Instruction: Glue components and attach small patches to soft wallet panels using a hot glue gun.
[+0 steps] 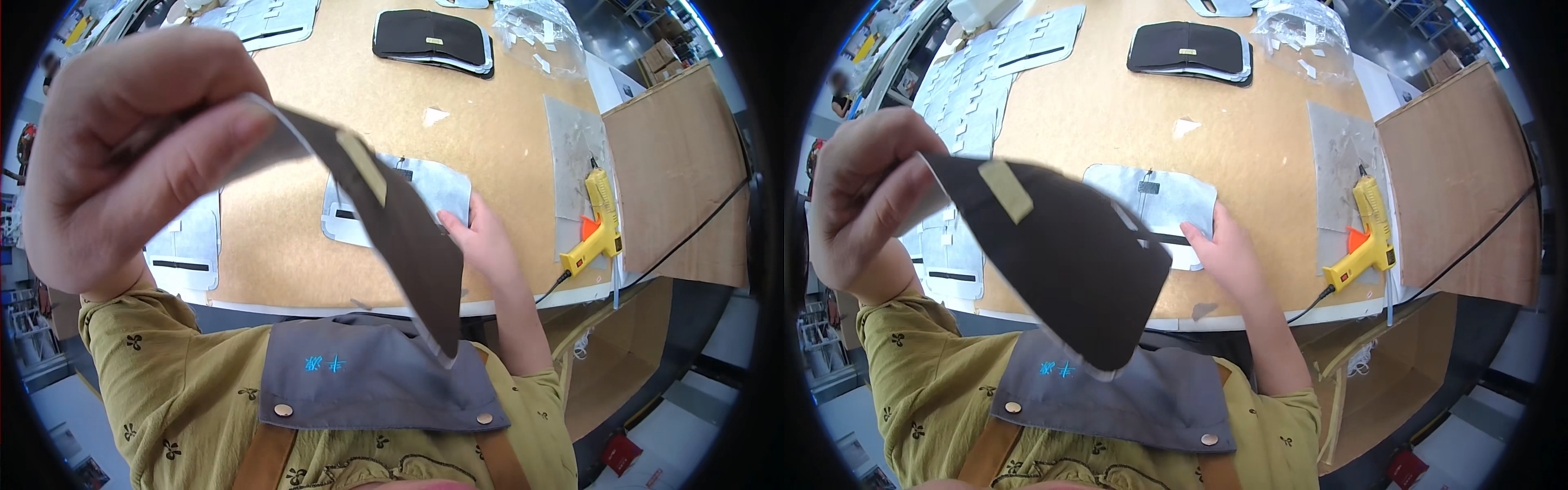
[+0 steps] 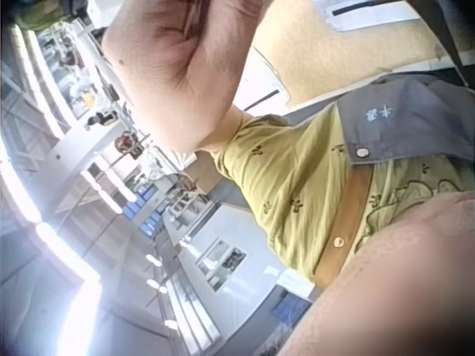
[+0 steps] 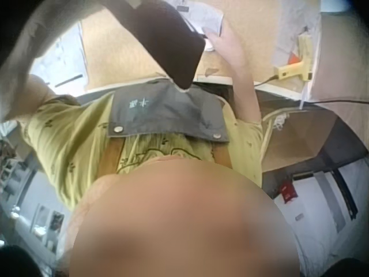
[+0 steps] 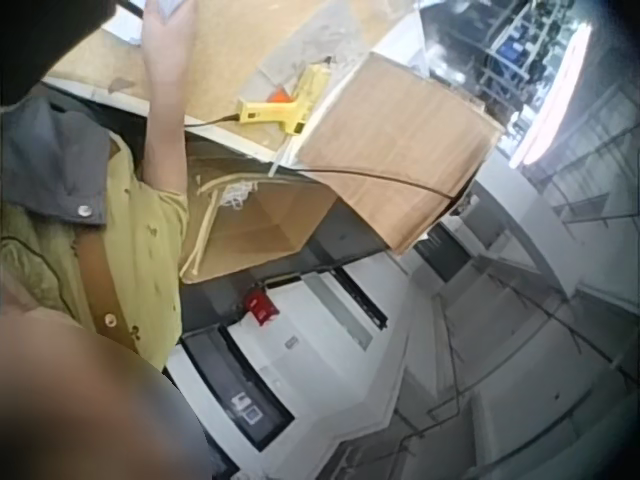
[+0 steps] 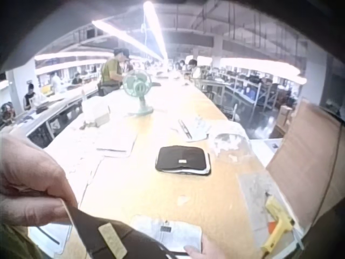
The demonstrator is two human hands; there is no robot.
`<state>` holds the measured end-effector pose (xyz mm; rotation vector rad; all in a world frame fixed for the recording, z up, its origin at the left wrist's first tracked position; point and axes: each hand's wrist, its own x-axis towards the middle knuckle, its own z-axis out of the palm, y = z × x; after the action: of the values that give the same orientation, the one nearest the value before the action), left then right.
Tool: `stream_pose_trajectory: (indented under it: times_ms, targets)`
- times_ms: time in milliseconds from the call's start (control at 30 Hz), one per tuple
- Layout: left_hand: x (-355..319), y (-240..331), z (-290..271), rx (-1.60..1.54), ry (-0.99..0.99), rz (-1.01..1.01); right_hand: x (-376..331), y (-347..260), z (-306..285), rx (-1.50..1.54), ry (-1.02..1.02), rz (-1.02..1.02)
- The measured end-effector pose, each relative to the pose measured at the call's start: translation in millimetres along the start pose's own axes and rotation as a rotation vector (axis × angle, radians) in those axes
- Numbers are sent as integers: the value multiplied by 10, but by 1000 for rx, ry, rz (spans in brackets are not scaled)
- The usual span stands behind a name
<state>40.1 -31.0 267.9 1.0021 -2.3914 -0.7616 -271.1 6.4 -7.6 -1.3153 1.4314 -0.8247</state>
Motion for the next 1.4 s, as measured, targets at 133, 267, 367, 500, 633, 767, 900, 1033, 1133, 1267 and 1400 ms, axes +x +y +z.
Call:
stream_pose_trajectory:
  times_ms: [133, 267, 367, 500, 633, 767, 900, 1033, 1133, 1267, 1400]
  targets:
    - [26, -69, 158, -13, -160, -24, -126, -633, -177, -747, 182, -6]
    - [215, -421, 401, -11, -348, 21, -459, -545, -332, 520, -267, -337]
    - [423, -587, 570, -154, -520, -263, -625, -709, -98, 605, -468, -386]
    - [563, -803, 745, -305, -545, -420, -624, -637, 109, 315, -212, -165]
    - [622, -1082, 860, -335, -595, -570, -441, -488, 77, 479, 20, 78]
    - [415, -1459, 1262, -272, -640, -633, -238, -301, -48, 472, 7, 141]
    - [132, -1613, 1577, -246, -535, -523, -276, -36, 27, 158, 66, 135]
    - [136, -1515, 1553, -83, -356, -486, -266, -87, 92, -181, 194, 73]
    - [127, -1600, 1680, 87, -214, -388, -198, -128, 92, -401, 253, -1]
    - [29, -1700, 1843, 226, -82, -268, -133, -196, 77, -515, 224, -37]
    - [-83, -1774, 1996, 315, 63, -128, 38, -182, -23, -513, 193, -10]
